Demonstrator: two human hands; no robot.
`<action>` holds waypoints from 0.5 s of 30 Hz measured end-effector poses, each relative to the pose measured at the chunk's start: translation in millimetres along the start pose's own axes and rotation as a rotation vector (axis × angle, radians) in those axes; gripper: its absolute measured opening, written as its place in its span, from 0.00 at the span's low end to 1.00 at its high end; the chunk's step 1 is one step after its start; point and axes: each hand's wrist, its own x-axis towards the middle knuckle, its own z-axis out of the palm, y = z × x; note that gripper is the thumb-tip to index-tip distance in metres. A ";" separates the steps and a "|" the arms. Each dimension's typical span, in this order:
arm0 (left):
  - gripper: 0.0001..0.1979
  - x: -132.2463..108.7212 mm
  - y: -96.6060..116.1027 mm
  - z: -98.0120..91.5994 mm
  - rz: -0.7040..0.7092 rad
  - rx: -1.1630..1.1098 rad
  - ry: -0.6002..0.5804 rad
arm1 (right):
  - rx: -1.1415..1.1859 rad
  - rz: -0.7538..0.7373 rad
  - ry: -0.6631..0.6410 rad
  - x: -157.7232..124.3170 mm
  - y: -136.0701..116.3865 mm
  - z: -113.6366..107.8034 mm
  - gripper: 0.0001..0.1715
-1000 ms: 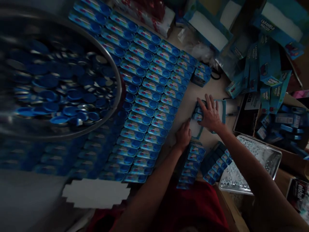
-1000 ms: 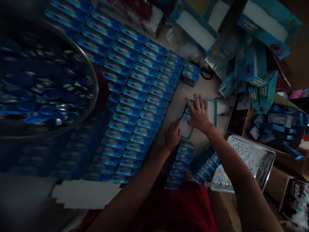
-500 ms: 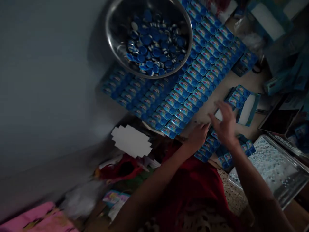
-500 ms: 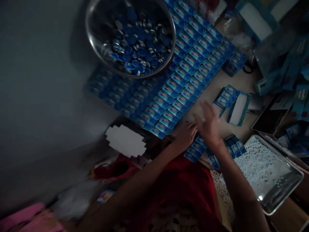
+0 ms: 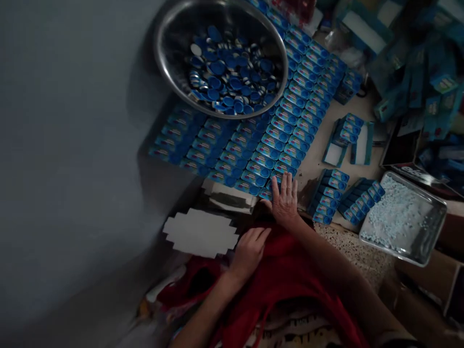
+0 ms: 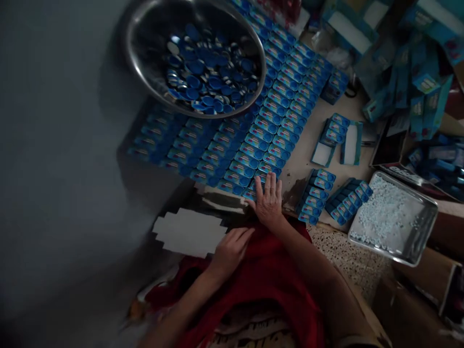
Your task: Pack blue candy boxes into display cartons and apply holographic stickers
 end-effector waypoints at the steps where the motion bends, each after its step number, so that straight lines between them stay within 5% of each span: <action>1: 0.21 -6.9 -5.2 -2.0 0.012 -0.006 0.008 | -0.009 0.010 0.000 -3.5 -1.5 1.8 0.52; 6: 0.22 -33.2 -21.9 -1.2 0.089 -0.046 -0.012 | -0.065 0.017 -0.027 -13.4 -6.5 -5.6 0.45; 15: 0.18 -29.5 -47.1 5.4 0.081 -0.036 0.001 | -0.092 0.148 -0.088 22.1 -19.3 -25.7 0.62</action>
